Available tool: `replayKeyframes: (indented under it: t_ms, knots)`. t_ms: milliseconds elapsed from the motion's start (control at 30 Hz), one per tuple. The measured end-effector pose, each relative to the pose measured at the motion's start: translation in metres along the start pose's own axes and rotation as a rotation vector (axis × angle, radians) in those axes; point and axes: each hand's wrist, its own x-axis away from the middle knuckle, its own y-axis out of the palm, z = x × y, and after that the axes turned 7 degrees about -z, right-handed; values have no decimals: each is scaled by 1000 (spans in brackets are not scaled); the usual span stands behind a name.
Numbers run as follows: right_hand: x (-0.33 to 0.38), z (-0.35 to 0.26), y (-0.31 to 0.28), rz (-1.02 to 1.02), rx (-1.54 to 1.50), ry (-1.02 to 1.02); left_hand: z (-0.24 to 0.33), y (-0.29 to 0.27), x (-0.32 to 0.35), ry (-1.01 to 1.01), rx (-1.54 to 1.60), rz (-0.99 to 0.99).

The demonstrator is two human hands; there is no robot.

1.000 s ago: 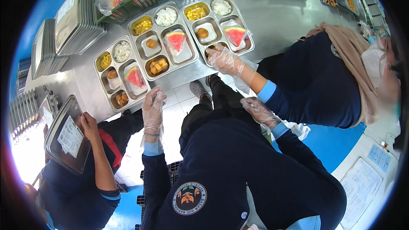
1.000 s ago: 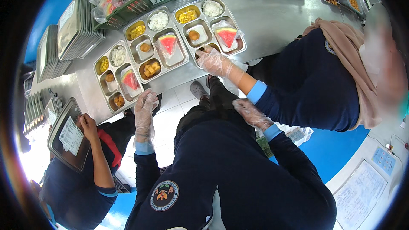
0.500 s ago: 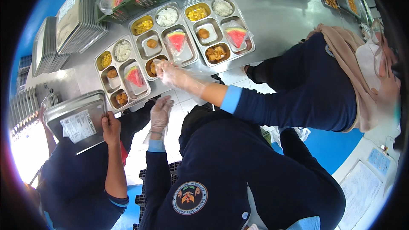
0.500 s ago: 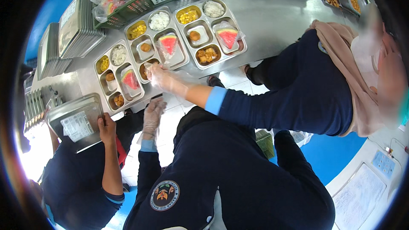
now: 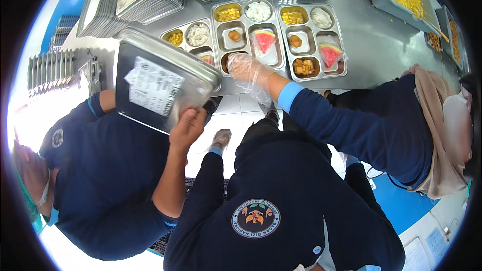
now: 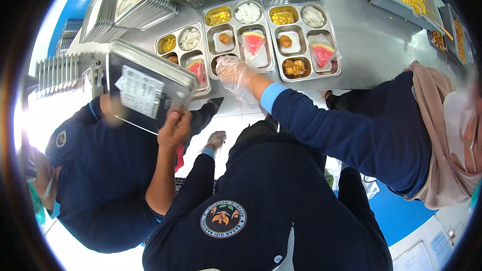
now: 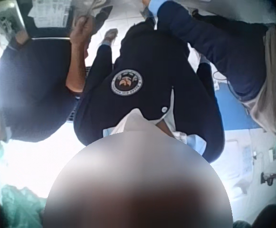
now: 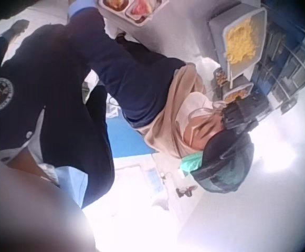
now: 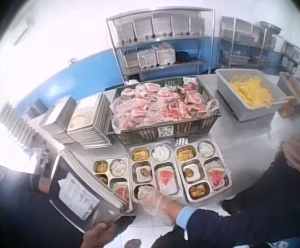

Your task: The person places individually wrapped watermelon slices into compartmentalized metal trays that already contain rice, corn, and fried items. The person then closes the trays with metal lids and stacks them on the counter.

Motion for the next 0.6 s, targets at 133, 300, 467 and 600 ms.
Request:
replayKeyframes:
  t_ms: [133,300,467,600]
  knots:
    - [-2,-7,-11,-66,-199,165,23,-25,3,107,348,217]
    - [-12,-26,-21,-24,-10,131,64,-54,2,98,501,295]
    - [-11,-38,-3,233,887,228,87,-80,10,90,540,264]
    - [9,-29,19,-32,2488,217,84,-89,16,130,504,334]
